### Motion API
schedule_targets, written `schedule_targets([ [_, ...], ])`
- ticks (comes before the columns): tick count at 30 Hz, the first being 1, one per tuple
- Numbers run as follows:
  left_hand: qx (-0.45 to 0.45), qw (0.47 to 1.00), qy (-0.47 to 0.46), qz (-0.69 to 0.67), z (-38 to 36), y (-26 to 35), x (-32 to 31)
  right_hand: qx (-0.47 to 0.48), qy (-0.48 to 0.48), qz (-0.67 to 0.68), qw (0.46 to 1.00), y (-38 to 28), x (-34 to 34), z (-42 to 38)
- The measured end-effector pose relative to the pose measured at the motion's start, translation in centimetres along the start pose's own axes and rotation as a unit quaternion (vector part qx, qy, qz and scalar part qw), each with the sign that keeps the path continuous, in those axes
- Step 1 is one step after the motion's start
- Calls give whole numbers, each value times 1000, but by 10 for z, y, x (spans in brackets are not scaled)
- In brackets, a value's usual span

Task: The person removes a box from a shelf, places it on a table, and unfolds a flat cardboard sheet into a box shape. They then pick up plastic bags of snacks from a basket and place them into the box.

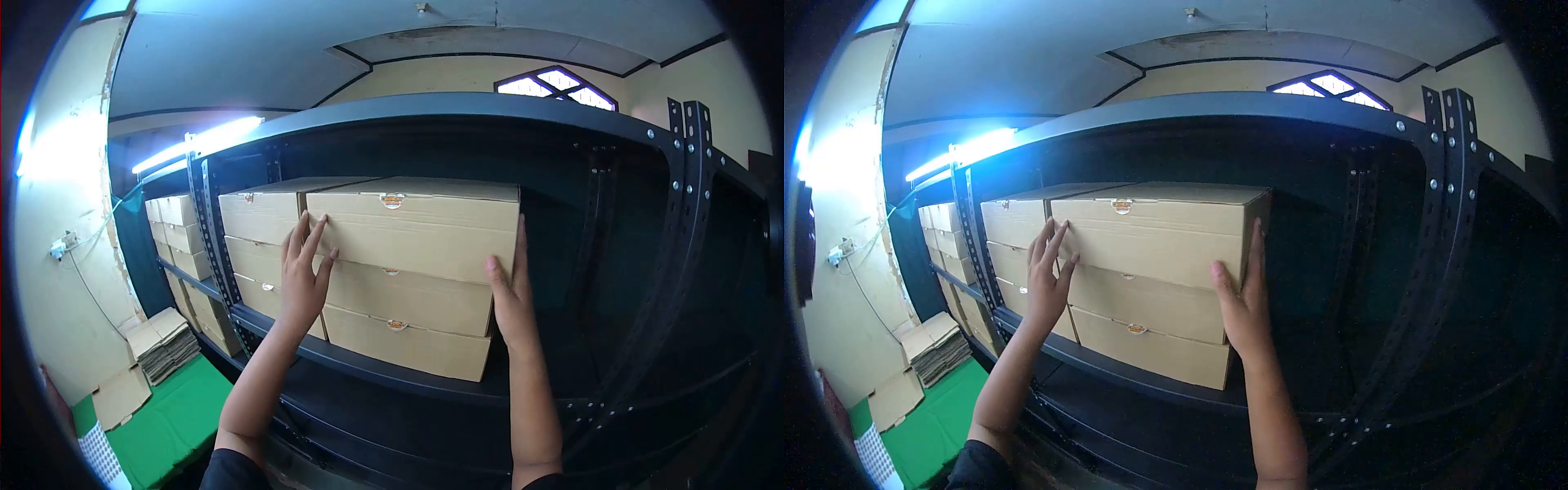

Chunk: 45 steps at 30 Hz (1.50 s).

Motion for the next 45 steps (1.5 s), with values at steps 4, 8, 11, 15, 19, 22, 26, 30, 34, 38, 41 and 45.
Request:
schedule_targets([
  [4, -9, 997, -13, 79, -3, -2, -6, -8, -26, -56, 998, 9, -3, 5],
  [8, -10, 996, -7, 87, -5, -7, -15, -18, -49, -105, 993, 11, -5, 7],
  [11, -6, 997, -4, 71, -4, -4, -13, 1, -52, -102, 993, 17, -7, 9],
  [15, 4, 998, -4, 62, -5, -1, -16, -3, -63, -81, 995, 18, -7, 9],
  [19, 6, 998, 2, 63, -8, 1, -20, 16, -68, -111, 991, 18, -5, 11],
  [22, 2, 998, 5, 59, -10, 0, -22, -58, -76, -93, 991, 12, -5, 7],
  [26, -3, 999, -4, 37, -15, 0, -21, -21, -43, -84, 995, 21, -10, 5],
  [30, -10, 999, -25, 25, -24, -3, -22, -27, -2, -92, 995, 29, -15, 0],
  [34, -2, 998, -60, -20, -33, -5, -21, -34, 23, -76, 996, 19, -19, -3],
  [38, -19, 995, -97, -15, -49, -15, -19, 19, 59, -91, 994, 10, -20, -20],
  [41, -18, 988, -146, -43, -78, -22, -16, 105, 157, -68, 980, -4, -35, -58],
  [45, -24, 974, -217, -55, -123, -27, -15, 191, 137, 16, 972, 18, -77, -128],
])
Point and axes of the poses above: each hand's wrist, its own z-axis towards the middle knuckle, its own x-axis out of the back of the hand, y = z × x, the point moved 1 cm from there along z, towards the middle knuckle, and after that the axes turned 4 degrees about z, right-handed, at the moved point
